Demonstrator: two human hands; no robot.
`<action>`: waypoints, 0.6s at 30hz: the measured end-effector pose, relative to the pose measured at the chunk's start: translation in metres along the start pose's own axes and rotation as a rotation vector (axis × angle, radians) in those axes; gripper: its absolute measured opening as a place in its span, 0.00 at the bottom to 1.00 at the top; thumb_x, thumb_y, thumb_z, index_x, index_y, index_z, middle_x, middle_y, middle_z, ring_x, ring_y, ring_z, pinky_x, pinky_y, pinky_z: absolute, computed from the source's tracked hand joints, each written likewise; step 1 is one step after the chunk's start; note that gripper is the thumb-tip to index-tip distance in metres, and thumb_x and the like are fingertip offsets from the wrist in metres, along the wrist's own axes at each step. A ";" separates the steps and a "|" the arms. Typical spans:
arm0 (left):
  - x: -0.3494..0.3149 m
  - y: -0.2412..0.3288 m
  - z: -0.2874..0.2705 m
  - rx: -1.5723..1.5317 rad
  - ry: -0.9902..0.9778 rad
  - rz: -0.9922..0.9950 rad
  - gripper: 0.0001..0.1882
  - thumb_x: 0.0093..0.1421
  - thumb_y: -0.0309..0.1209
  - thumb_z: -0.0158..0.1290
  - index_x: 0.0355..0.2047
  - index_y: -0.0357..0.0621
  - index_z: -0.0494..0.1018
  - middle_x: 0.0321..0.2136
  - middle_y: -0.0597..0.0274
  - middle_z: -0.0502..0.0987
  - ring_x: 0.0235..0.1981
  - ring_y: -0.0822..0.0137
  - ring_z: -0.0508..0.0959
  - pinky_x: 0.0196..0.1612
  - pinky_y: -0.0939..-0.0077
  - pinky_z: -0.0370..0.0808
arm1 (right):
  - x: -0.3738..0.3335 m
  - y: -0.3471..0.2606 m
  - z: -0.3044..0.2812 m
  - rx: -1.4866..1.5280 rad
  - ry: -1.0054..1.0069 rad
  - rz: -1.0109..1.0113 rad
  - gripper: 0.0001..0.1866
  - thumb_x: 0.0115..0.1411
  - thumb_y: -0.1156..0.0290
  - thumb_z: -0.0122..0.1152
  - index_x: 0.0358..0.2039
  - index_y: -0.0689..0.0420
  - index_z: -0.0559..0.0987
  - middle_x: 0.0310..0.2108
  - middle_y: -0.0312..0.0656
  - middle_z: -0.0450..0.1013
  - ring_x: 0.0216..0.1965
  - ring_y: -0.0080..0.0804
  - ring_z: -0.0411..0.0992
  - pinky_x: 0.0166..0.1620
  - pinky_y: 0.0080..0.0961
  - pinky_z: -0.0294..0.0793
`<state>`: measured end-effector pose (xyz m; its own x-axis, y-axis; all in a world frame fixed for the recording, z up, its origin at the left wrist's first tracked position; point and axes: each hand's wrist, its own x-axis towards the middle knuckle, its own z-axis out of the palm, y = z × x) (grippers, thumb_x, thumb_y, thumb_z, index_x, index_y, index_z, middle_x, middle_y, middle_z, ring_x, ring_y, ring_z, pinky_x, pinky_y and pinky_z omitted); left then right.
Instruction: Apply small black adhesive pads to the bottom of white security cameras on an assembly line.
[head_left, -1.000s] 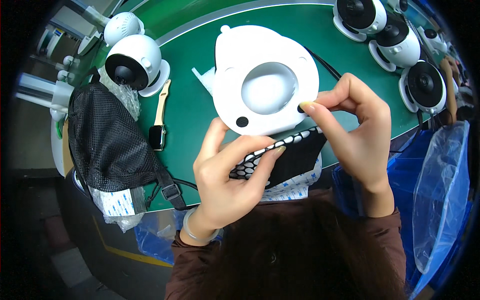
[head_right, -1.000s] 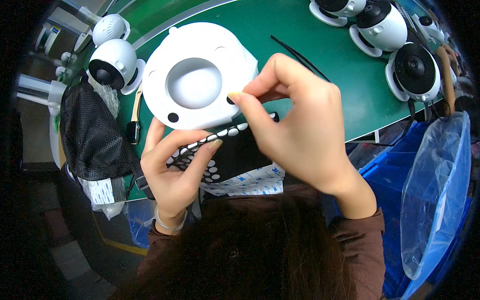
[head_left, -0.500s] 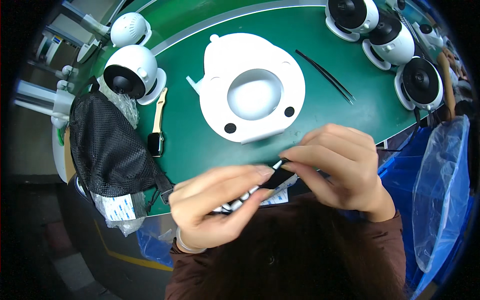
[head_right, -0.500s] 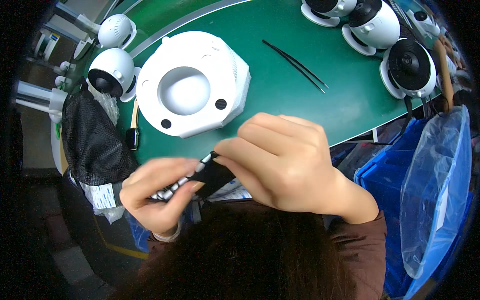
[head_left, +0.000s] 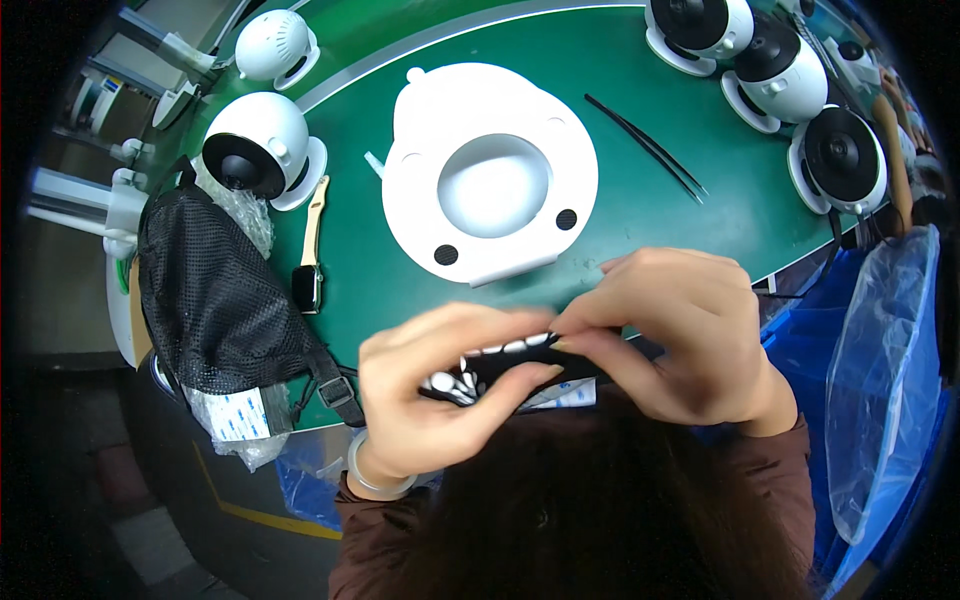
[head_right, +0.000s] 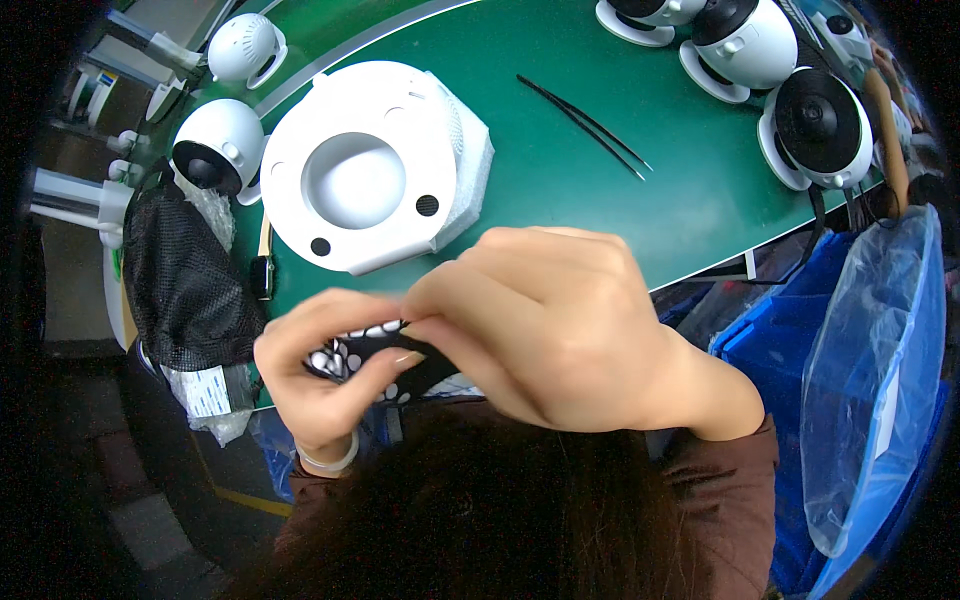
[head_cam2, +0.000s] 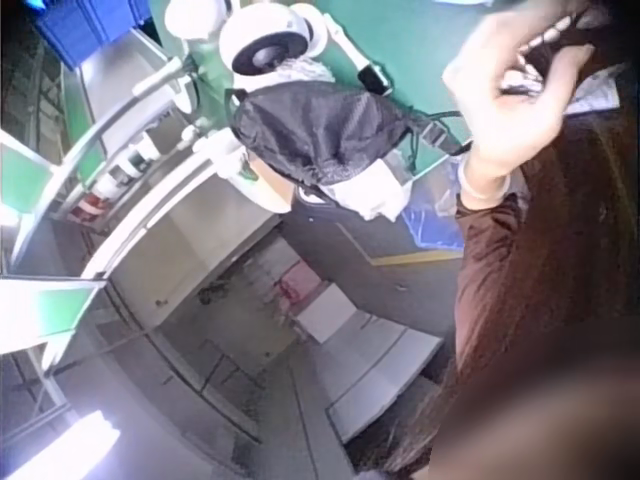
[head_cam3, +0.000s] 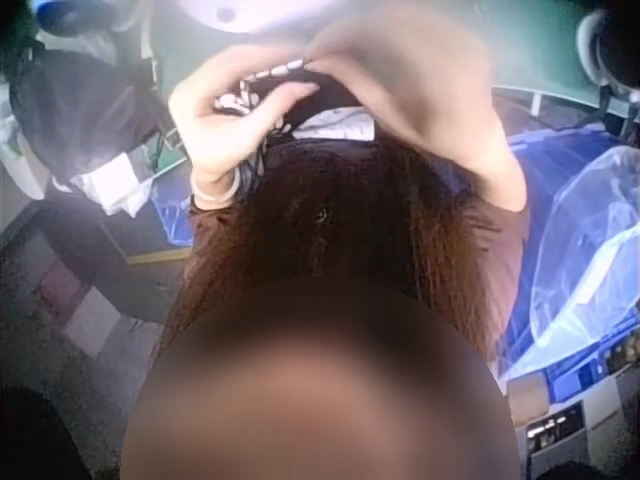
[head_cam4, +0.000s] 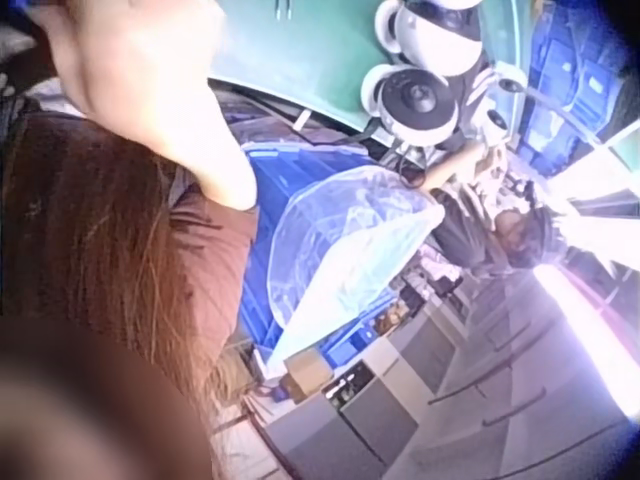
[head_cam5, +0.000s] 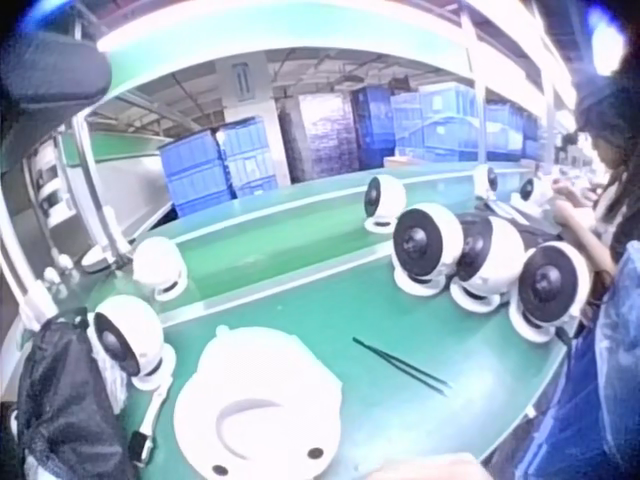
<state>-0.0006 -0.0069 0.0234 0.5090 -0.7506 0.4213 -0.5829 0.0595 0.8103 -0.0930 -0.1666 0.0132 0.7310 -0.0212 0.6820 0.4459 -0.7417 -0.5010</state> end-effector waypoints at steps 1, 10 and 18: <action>-0.003 0.001 0.000 0.058 0.014 -0.012 0.09 0.39 0.17 0.57 0.25 0.35 0.75 0.21 0.57 0.76 0.21 0.70 0.76 0.23 0.85 0.69 | 0.001 -0.003 -0.001 0.001 -0.001 0.001 0.09 0.39 0.74 0.63 0.24 0.57 0.73 0.17 0.35 0.67 0.18 0.32 0.67 0.21 0.24 0.67; -0.002 0.004 -0.001 0.182 0.050 -0.066 0.06 0.38 0.17 0.58 0.20 0.36 0.74 0.15 0.58 0.73 0.15 0.70 0.73 0.18 0.84 0.66 | 0.003 -0.007 -0.001 -0.219 0.006 -0.107 0.09 0.37 0.75 0.62 0.23 0.53 0.77 0.25 0.35 0.72 0.27 0.30 0.72 0.34 0.28 0.73; -0.002 0.001 0.003 0.227 0.065 -0.007 0.07 0.38 0.17 0.57 0.20 0.36 0.73 0.14 0.59 0.71 0.12 0.70 0.71 0.16 0.83 0.64 | 0.012 -0.011 -0.006 -0.301 -0.159 -0.113 0.09 0.33 0.74 0.59 0.21 0.55 0.74 0.23 0.34 0.70 0.27 0.28 0.71 0.36 0.29 0.73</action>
<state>-0.0040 -0.0069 0.0222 0.5490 -0.7058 0.4477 -0.7032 -0.1006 0.7038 -0.0924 -0.1624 0.0303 0.7672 0.1594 0.6213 0.3739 -0.8982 -0.2313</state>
